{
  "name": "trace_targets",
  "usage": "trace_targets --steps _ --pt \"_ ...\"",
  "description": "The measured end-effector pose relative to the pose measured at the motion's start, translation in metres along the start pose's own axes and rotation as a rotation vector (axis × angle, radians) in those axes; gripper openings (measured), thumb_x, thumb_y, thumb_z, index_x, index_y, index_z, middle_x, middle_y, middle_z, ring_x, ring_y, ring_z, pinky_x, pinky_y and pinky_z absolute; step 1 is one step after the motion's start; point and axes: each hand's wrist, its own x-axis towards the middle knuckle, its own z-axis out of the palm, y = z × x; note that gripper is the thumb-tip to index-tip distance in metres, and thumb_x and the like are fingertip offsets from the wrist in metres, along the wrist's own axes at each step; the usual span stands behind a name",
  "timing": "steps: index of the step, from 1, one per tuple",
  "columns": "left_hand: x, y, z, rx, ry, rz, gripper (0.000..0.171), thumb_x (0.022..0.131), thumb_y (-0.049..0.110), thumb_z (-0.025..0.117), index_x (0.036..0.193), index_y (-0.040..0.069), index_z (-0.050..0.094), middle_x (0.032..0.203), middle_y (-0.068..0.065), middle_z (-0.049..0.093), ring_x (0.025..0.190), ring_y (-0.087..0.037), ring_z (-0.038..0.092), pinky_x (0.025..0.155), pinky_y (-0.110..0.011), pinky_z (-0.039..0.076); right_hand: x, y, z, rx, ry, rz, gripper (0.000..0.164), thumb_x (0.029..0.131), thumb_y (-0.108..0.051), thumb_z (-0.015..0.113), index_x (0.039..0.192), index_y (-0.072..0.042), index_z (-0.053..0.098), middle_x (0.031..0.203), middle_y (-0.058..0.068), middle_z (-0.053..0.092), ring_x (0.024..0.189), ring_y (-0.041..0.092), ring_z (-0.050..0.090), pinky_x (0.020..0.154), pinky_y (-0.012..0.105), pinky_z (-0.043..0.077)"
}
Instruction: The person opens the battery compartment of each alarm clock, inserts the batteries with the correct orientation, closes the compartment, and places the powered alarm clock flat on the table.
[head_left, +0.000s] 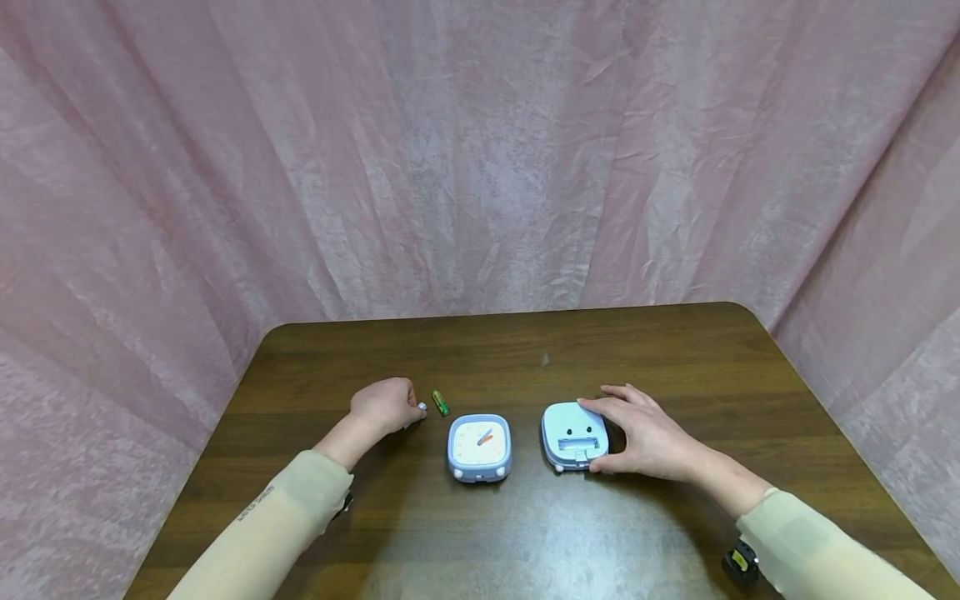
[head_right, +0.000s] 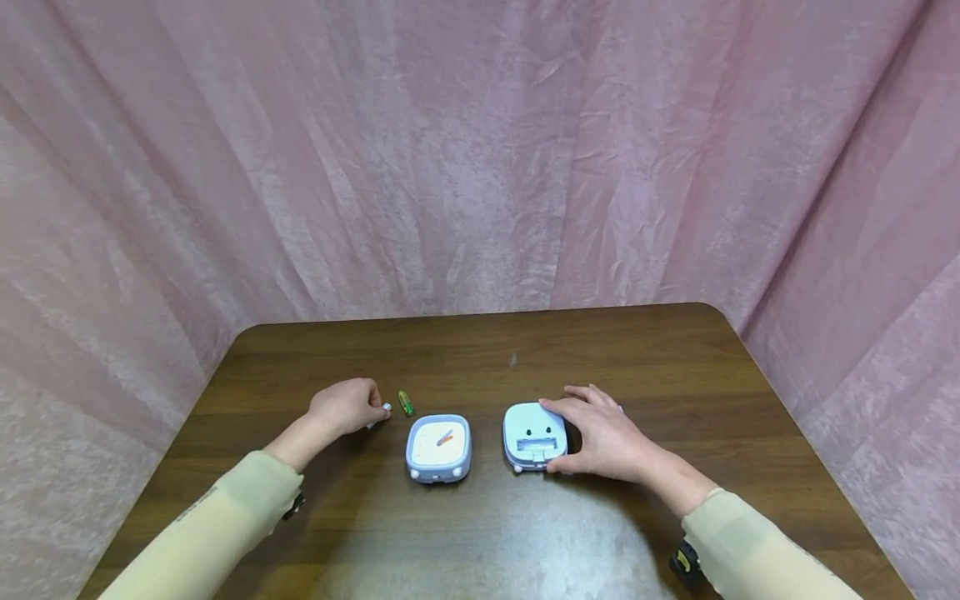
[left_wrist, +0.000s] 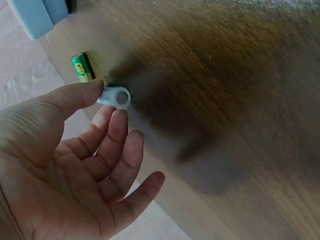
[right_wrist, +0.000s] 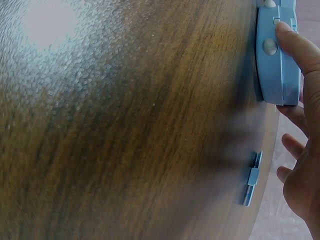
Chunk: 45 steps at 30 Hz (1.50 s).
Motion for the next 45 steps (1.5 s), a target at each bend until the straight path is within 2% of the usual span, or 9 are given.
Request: trace_targets --steps 5,16,23,32,45 --pt "-0.001 -0.005 0.0 -0.002 0.002 0.021 0.021 0.091 0.035 0.076 0.083 0.018 0.065 0.078 0.004 0.061 0.071 -0.016 0.056 0.061 -0.038 0.045 0.0 0.0 0.0 0.003 -0.005 0.003 0.094 0.07 -0.061 0.088 0.15 -0.025 0.054 0.152 0.009 0.05 0.146 0.035 0.032 0.112 0.066 0.024" --pt "-0.002 -0.012 0.0 0.01 0.006 0.118 0.015 0.089 0.028 0.081 0.093 0.019 0.07 0.085 0.006 0.063 0.074 -0.017 0.056 0.063 -0.037 0.047 0.0 0.0 0.0 -0.001 -0.002 -0.007 0.094 0.071 -0.06 0.088 0.15 -0.024 0.054 0.15 0.008 0.053 0.146 0.034 0.033 0.113 0.066 0.022" --pt "0.0 -0.011 0.005 0.028 0.045 0.189 0.02 0.088 0.029 0.082 0.104 0.019 0.073 0.096 0.005 0.066 0.087 -0.018 0.059 0.08 -0.045 0.049 0.0 -0.001 0.0 0.01 0.004 -0.005 0.093 0.071 -0.061 0.088 0.15 -0.024 0.055 0.15 0.009 0.052 0.145 0.034 0.033 0.113 0.066 0.022" --pt "0.001 -0.01 0.009 0.06 0.084 0.231 0.015 0.087 0.028 0.082 0.097 0.02 0.073 0.087 0.006 0.062 0.082 -0.017 0.055 0.075 -0.043 0.046 -0.001 -0.001 0.0 0.016 -0.007 0.01 0.094 0.072 -0.061 0.087 0.151 -0.026 0.053 0.154 0.01 0.048 0.147 0.036 0.03 0.112 0.068 0.022" --pt "-0.003 -0.012 0.009 0.072 0.111 0.262 0.011 0.088 0.026 0.082 0.087 0.023 0.072 0.079 0.009 0.059 0.076 -0.014 0.055 0.075 -0.042 0.046 0.0 -0.001 0.0 0.011 0.002 0.007 0.093 0.071 -0.06 0.088 0.15 -0.025 0.054 0.152 0.01 0.05 0.146 0.035 0.032 0.113 0.067 0.023"
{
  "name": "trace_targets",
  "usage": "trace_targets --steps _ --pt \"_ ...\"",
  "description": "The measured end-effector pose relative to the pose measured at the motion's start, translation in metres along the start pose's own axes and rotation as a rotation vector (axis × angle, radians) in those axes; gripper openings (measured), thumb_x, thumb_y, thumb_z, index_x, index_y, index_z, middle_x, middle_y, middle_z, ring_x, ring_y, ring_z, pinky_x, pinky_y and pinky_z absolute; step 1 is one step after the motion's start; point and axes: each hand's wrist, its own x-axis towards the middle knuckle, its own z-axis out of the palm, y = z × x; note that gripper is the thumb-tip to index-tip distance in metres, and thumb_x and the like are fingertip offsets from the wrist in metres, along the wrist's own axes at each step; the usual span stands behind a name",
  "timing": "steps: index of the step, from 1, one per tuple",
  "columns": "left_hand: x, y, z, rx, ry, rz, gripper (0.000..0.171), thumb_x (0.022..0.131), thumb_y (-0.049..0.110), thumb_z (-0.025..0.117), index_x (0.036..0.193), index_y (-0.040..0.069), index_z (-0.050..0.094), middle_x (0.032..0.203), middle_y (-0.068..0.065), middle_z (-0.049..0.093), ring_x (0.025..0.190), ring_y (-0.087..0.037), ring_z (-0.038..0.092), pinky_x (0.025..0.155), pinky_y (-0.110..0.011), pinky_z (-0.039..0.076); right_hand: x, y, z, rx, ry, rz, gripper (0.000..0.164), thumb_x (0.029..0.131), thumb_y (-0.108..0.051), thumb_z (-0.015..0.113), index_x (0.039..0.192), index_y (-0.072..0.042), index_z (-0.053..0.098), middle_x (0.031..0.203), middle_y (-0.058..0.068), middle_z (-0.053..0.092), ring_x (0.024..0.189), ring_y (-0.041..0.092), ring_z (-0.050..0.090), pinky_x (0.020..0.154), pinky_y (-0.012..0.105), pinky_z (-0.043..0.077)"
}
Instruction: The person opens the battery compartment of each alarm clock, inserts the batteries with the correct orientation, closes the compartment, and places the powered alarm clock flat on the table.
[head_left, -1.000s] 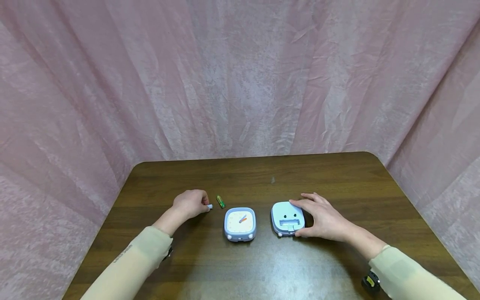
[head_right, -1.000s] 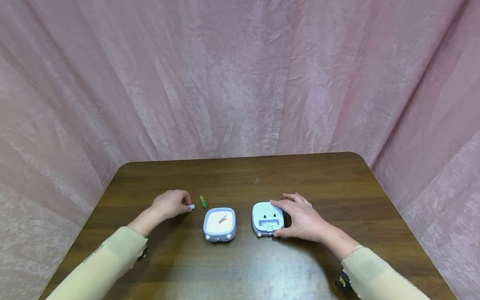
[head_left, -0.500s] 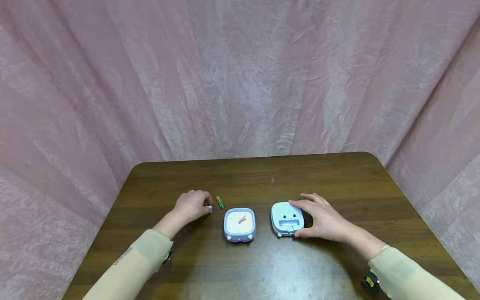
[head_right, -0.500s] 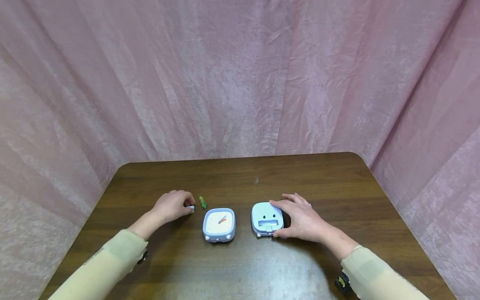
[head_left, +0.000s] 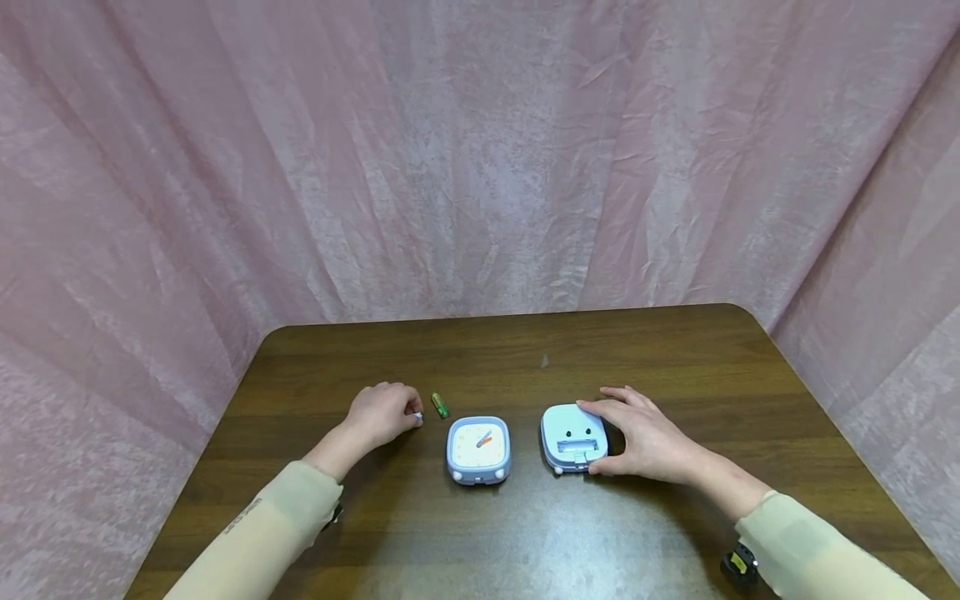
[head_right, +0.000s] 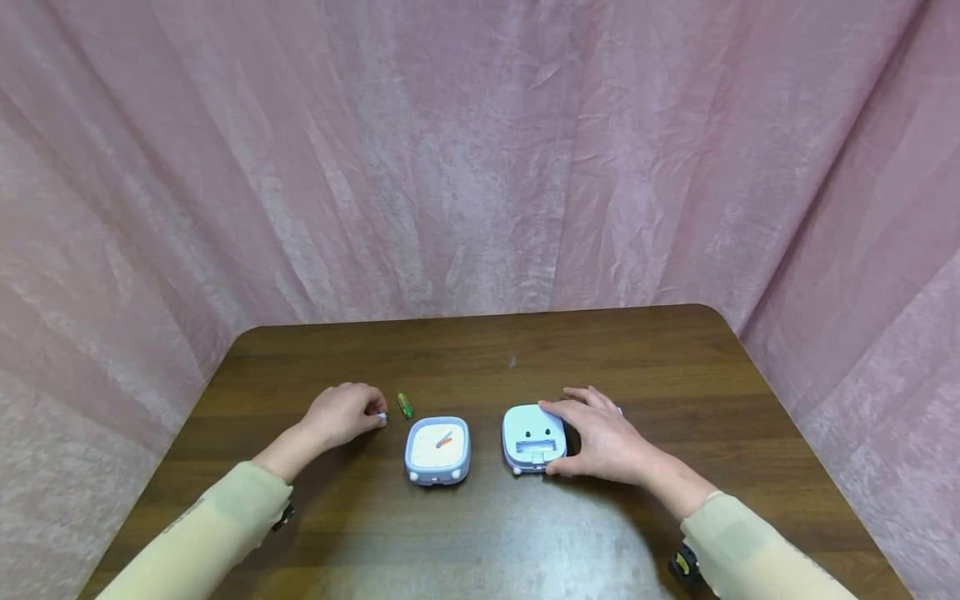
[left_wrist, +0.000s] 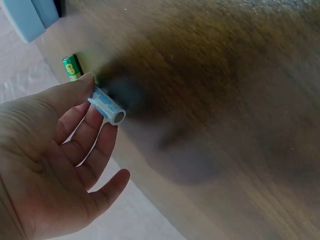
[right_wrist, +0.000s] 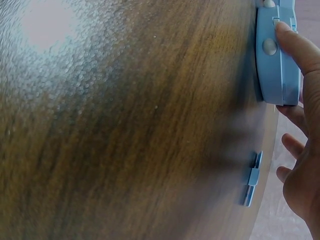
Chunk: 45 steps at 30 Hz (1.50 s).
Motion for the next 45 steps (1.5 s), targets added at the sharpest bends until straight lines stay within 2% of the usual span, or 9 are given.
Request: trace_targets --steps 4,9,14,18,23,28,37,45 --pt "-0.001 0.001 -0.004 -0.044 0.006 0.011 0.009 0.089 0.025 0.081 0.089 0.021 0.074 0.08 0.01 0.061 0.076 -0.012 0.055 0.076 -0.041 0.047 0.0 0.0 0.001 -0.001 0.0 -0.006 0.093 0.071 -0.059 0.089 0.15 -0.024 0.054 0.152 0.009 0.051 0.146 0.035 0.032 0.113 0.067 0.022" --pt "-0.001 0.006 -0.013 -0.154 0.046 0.043 0.009 0.089 0.021 0.082 0.093 0.015 0.076 0.081 0.008 0.064 0.076 -0.012 0.056 0.075 -0.037 0.048 -0.001 0.001 0.001 -0.001 -0.003 -0.005 0.093 0.071 -0.059 0.089 0.15 -0.024 0.054 0.152 0.009 0.05 0.146 0.035 0.031 0.113 0.067 0.022" --pt "-0.001 0.014 -0.025 -0.194 0.103 0.082 0.006 0.089 0.024 0.081 0.089 0.021 0.075 0.082 0.012 0.065 0.078 -0.01 0.057 0.077 -0.038 0.048 -0.002 0.002 0.001 -0.001 -0.001 -0.009 0.093 0.071 -0.059 0.089 0.15 -0.024 0.054 0.151 0.009 0.051 0.146 0.034 0.032 0.114 0.067 0.021" --pt "0.001 0.024 -0.034 -0.219 0.123 0.107 0.005 0.092 0.028 0.079 0.09 0.026 0.074 0.084 0.017 0.065 0.089 -0.012 0.059 0.086 -0.043 0.047 -0.002 0.002 0.002 -0.002 0.001 -0.007 0.093 0.071 -0.059 0.089 0.15 -0.025 0.054 0.152 0.009 0.051 0.146 0.035 0.032 0.114 0.067 0.021" --pt "0.003 0.043 -0.042 -0.268 0.111 0.116 0.005 0.093 0.032 0.077 0.093 0.029 0.074 0.087 0.019 0.065 0.101 -0.018 0.058 0.092 -0.044 0.044 -0.002 0.002 0.002 -0.001 0.004 -0.007 0.093 0.071 -0.059 0.089 0.15 -0.025 0.054 0.151 0.009 0.051 0.146 0.034 0.033 0.113 0.067 0.022" --pt "0.006 0.061 -0.046 -0.296 0.121 0.156 0.004 0.094 0.032 0.077 0.094 0.029 0.074 0.089 0.02 0.065 0.107 -0.022 0.059 0.095 -0.045 0.042 -0.003 0.001 0.001 0.005 0.004 -0.006 0.092 0.071 -0.057 0.089 0.15 -0.025 0.054 0.151 0.009 0.051 0.146 0.035 0.032 0.114 0.066 0.021" --pt "0.017 0.09 -0.049 -0.36 0.098 0.205 0.005 0.093 0.033 0.077 0.093 0.03 0.073 0.086 0.02 0.064 0.104 -0.02 0.058 0.089 -0.039 0.043 -0.001 0.001 0.001 0.006 0.017 -0.006 0.093 0.07 -0.06 0.089 0.149 -0.024 0.055 0.153 0.013 0.049 0.145 0.039 0.033 0.11 0.067 0.026" --pt "0.025 0.114 -0.049 -0.374 0.056 0.244 0.005 0.093 0.034 0.076 0.094 0.03 0.072 0.088 0.019 0.064 0.102 -0.02 0.058 0.087 -0.038 0.043 0.003 -0.001 0.001 -0.012 0.019 -0.015 0.096 0.067 -0.057 0.092 0.148 -0.02 0.056 0.154 0.015 0.046 0.145 0.041 0.032 0.112 0.066 0.023"
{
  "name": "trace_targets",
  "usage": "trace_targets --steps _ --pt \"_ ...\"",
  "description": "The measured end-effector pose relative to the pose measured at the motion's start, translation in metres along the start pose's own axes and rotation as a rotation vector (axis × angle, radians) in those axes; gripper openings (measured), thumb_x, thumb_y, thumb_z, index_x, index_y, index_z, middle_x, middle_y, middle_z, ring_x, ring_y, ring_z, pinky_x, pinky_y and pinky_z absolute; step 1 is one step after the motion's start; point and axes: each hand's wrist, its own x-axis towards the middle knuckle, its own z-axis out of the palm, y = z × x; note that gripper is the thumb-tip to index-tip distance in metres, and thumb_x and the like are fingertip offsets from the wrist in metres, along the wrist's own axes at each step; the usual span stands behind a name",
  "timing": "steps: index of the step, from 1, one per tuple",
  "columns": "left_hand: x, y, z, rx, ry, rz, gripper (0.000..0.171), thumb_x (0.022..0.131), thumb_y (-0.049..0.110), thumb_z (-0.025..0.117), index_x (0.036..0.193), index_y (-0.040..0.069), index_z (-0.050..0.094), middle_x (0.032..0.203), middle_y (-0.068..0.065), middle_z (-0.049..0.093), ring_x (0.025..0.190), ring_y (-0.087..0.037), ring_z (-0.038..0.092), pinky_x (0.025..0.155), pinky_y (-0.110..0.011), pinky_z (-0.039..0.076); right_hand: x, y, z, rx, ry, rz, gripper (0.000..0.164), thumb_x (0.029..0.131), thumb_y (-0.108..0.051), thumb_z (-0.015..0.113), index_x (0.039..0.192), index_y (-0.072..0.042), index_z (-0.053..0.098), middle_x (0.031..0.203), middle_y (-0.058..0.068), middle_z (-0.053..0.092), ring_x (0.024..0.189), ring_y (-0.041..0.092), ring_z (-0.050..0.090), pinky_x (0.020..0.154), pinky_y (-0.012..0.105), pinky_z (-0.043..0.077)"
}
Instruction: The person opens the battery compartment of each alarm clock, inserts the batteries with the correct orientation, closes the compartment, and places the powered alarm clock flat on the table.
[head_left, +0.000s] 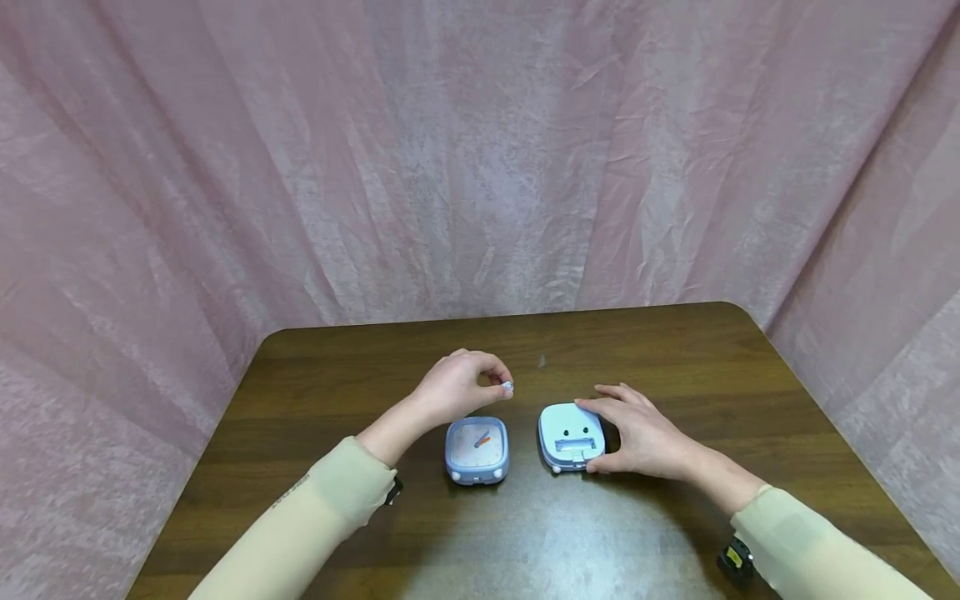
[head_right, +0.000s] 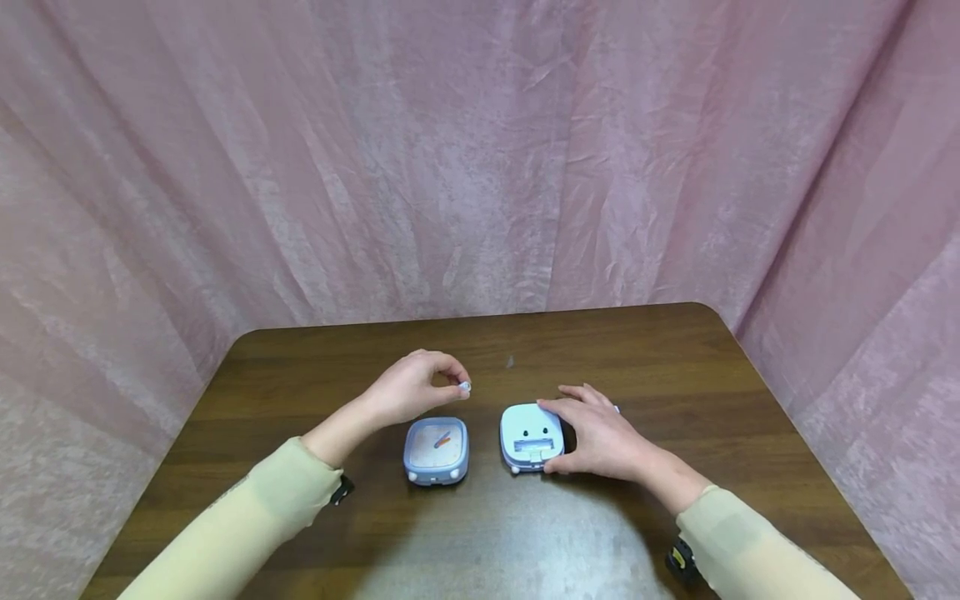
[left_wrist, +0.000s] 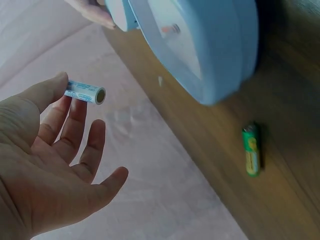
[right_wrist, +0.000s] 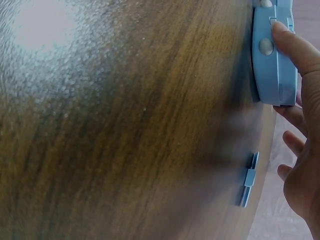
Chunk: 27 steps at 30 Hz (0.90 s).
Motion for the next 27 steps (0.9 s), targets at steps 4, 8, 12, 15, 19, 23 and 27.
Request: trace_targets --steps 4,8,12,15,19,23,27 --pt "0.005 0.01 0.006 -0.016 -0.017 0.024 0.005 0.093 0.032 0.077 0.094 0.03 0.073 0.088 0.019 0.064 0.098 -0.016 0.058 0.085 -0.036 0.044 0.0 0.0 -0.001 -0.003 0.004 -0.009 0.097 0.066 -0.056 0.093 0.148 -0.019 0.056 0.154 0.014 0.047 0.145 0.038 0.034 0.112 0.065 0.025" --pt "0.01 0.02 0.014 -0.081 -0.055 0.036 0.005 0.092 0.03 0.077 0.096 0.028 0.074 0.087 0.018 0.066 0.087 -0.009 0.06 0.078 -0.031 0.048 0.0 0.001 -0.002 -0.001 0.016 -0.023 0.097 0.066 -0.057 0.093 0.147 -0.018 0.057 0.151 0.013 0.051 0.143 0.033 0.036 0.11 0.063 0.028" --pt "0.014 0.029 0.02 -0.128 -0.093 0.051 0.005 0.093 0.028 0.076 0.097 0.026 0.074 0.088 0.017 0.067 0.083 -0.005 0.062 0.075 -0.029 0.05 0.0 0.001 -0.002 0.009 0.012 -0.018 0.097 0.067 -0.056 0.093 0.148 -0.019 0.056 0.15 0.01 0.053 0.144 0.031 0.036 0.111 0.062 0.028" --pt "0.018 0.034 0.026 -0.143 -0.108 0.064 0.005 0.093 0.027 0.076 0.098 0.026 0.074 0.087 0.017 0.068 0.084 -0.005 0.062 0.076 -0.028 0.05 -0.001 0.002 -0.002 0.016 -0.001 -0.008 0.096 0.068 -0.056 0.092 0.148 -0.019 0.056 0.15 0.009 0.052 0.145 0.031 0.034 0.112 0.063 0.025" --pt "0.022 0.039 0.033 -0.168 -0.128 0.065 0.006 0.093 0.026 0.077 0.097 0.025 0.074 0.086 0.017 0.068 0.084 -0.005 0.062 0.075 -0.027 0.05 -0.001 0.002 -0.002 0.02 -0.016 -0.002 0.095 0.07 -0.056 0.091 0.149 -0.02 0.054 0.151 0.006 0.052 0.147 0.032 0.032 0.113 0.065 0.022" --pt "0.026 0.044 0.04 -0.182 -0.148 0.05 0.007 0.092 0.028 0.078 0.097 0.025 0.073 0.086 0.017 0.068 0.084 -0.004 0.061 0.075 -0.026 0.05 -0.001 0.003 -0.001 0.026 -0.021 0.0 0.094 0.071 -0.056 0.09 0.15 -0.022 0.054 0.15 0.001 0.053 0.147 0.03 0.031 0.114 0.065 0.022" --pt "0.029 0.048 0.047 -0.186 -0.162 0.034 0.008 0.092 0.029 0.079 0.096 0.024 0.074 0.086 0.018 0.068 0.083 -0.003 0.062 0.076 -0.025 0.05 -0.002 0.003 -0.001 0.028 -0.019 -0.003 0.092 0.071 -0.057 0.09 0.149 -0.023 0.054 0.148 -0.005 0.054 0.147 0.029 0.031 0.114 0.065 0.021"
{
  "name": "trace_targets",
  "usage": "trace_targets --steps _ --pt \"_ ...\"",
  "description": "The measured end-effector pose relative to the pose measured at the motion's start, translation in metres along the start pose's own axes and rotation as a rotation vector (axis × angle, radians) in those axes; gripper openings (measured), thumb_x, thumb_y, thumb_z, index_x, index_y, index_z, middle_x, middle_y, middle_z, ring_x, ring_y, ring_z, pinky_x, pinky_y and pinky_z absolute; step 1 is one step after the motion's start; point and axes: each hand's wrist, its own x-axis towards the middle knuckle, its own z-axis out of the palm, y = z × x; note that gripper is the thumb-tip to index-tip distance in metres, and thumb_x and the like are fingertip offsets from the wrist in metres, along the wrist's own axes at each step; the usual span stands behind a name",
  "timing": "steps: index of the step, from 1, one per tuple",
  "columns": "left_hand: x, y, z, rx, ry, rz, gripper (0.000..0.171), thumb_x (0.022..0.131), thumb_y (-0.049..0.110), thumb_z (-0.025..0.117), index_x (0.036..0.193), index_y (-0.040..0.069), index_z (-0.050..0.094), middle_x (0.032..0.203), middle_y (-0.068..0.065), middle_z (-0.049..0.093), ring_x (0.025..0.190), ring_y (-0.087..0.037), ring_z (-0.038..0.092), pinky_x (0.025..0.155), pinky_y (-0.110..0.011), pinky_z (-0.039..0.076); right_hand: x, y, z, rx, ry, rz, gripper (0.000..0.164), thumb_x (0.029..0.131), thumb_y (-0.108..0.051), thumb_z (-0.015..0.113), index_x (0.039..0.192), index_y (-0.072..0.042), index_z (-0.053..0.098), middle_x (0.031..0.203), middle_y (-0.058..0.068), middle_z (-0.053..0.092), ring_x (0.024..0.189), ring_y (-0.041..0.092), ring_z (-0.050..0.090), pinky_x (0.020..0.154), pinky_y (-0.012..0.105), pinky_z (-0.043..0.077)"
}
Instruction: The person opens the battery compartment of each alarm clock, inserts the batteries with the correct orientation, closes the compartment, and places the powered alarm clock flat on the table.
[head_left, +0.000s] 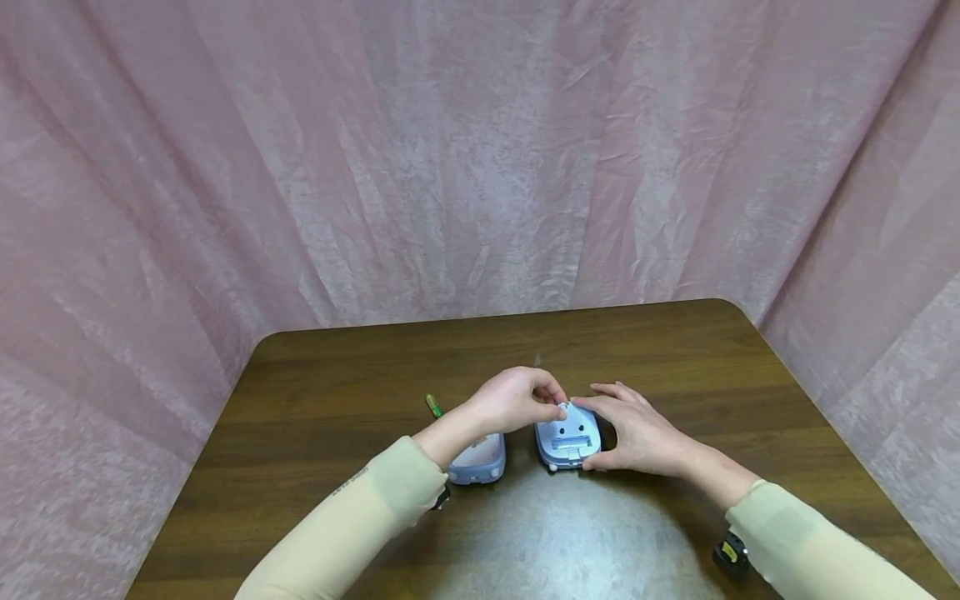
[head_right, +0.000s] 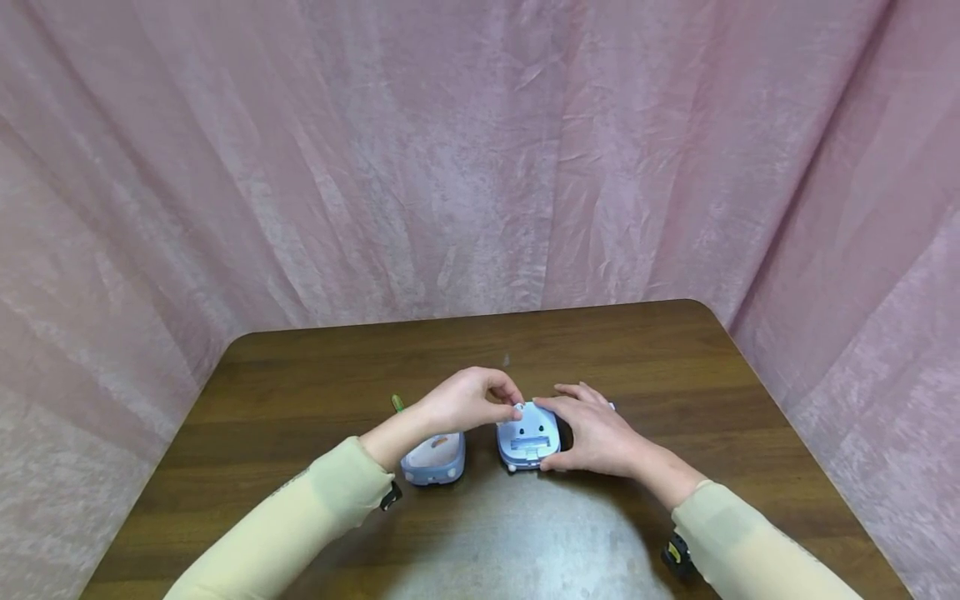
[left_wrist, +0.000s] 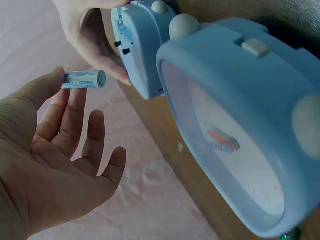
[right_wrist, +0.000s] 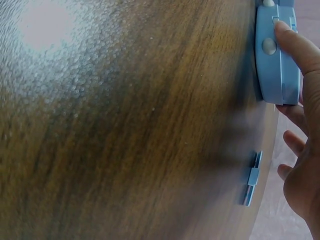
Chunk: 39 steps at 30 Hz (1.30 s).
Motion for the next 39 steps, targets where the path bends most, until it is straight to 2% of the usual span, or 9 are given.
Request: trace_targets --steps 7,21,29,39 --pt "0.006 0.002 0.009 0.049 -0.01 0.007 0.011 0.09 0.032 0.081 0.096 0.025 0.075 0.086 0.02 0.068 0.082 0.0 0.06 0.075 -0.022 0.048 0.001 0.001 0.001 -0.021 0.003 -0.02 0.089 0.072 -0.06 0.088 0.148 -0.03 0.054 0.145 -0.016 0.054 0.147 0.025 0.032 0.116 0.063 0.02" --pt "0.011 0.006 0.026 0.091 -0.03 0.029 0.009 0.089 0.033 0.082 0.093 0.028 0.075 0.084 0.024 0.066 0.081 0.004 0.058 0.075 -0.023 0.046 0.001 0.003 0.002 -0.003 0.008 -0.043 0.087 0.072 -0.058 0.089 0.145 -0.023 0.057 0.145 -0.007 0.057 0.146 0.03 0.033 0.117 0.063 0.017" --pt "0.013 0.005 0.031 0.137 -0.04 0.049 0.009 0.089 0.034 0.082 0.093 0.029 0.076 0.082 0.026 0.066 0.08 0.007 0.058 0.08 -0.024 0.045 0.0 0.002 0.001 -0.009 0.002 -0.041 0.088 0.071 -0.056 0.09 0.146 -0.022 0.057 0.144 -0.007 0.057 0.147 0.029 0.033 0.118 0.061 0.016" --pt "0.015 0.003 0.035 0.169 -0.084 0.073 0.009 0.088 0.032 0.082 0.089 0.029 0.074 0.077 0.024 0.065 0.075 0.006 0.058 0.077 -0.023 0.045 0.0 0.004 0.002 0.002 0.008 -0.04 0.089 0.071 -0.057 0.09 0.146 -0.024 0.056 0.144 -0.009 0.057 0.147 0.029 0.033 0.118 0.061 0.016"
